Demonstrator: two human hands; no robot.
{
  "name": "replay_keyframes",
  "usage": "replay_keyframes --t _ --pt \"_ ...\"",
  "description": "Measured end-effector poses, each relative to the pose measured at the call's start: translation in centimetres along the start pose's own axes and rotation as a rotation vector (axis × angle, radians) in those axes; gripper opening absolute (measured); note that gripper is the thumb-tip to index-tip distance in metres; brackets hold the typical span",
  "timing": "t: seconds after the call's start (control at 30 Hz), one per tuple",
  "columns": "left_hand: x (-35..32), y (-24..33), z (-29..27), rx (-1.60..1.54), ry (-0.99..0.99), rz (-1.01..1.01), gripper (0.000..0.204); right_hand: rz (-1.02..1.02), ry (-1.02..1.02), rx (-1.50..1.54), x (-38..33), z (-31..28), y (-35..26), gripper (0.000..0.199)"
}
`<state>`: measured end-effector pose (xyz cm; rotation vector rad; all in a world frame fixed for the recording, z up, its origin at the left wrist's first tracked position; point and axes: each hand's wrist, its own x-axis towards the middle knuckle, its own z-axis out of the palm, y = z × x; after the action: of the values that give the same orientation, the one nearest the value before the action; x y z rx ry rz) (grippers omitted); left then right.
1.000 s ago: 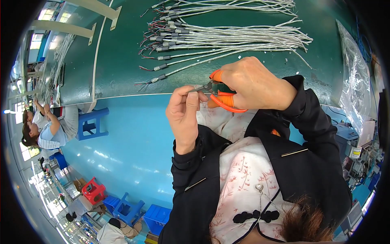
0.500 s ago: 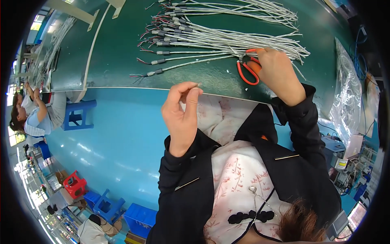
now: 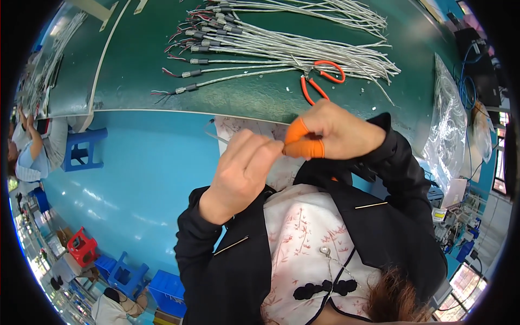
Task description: The person picks up a cable, uses shears to trim the end, and then peels back the outer casing by hand. This process is repeated with a second cable.
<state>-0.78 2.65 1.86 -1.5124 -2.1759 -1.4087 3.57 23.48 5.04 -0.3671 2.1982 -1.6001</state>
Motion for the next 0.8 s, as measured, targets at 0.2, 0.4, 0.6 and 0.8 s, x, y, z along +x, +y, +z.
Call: replay_keyframes --t 0.2,0.4,0.6,0.8 --pt "-1.0 0.7 -1.6 -0.089 -0.186 -0.013 0.023 -0.053 -0.021 -0.039 -0.9 1.6 -0.1 0.010" --pt "-2.1 1.0 -2.3 -0.241 -0.277 -0.055 0.023 -0.056 -0.075 0.004 -1.4 3.0 -0.2 0.009" --pt "-5.8 -3.0 -8.2 0.173 0.077 -0.598 0.010 -0.128 0.107 0.225 -4.3 0.4 1.6 0.015" --pt "-1.9 -2.1 -6.1 -0.222 0.205 -0.609 0.008 0.105 0.509 -0.028 -3.6 -1.8 -0.9 0.019"
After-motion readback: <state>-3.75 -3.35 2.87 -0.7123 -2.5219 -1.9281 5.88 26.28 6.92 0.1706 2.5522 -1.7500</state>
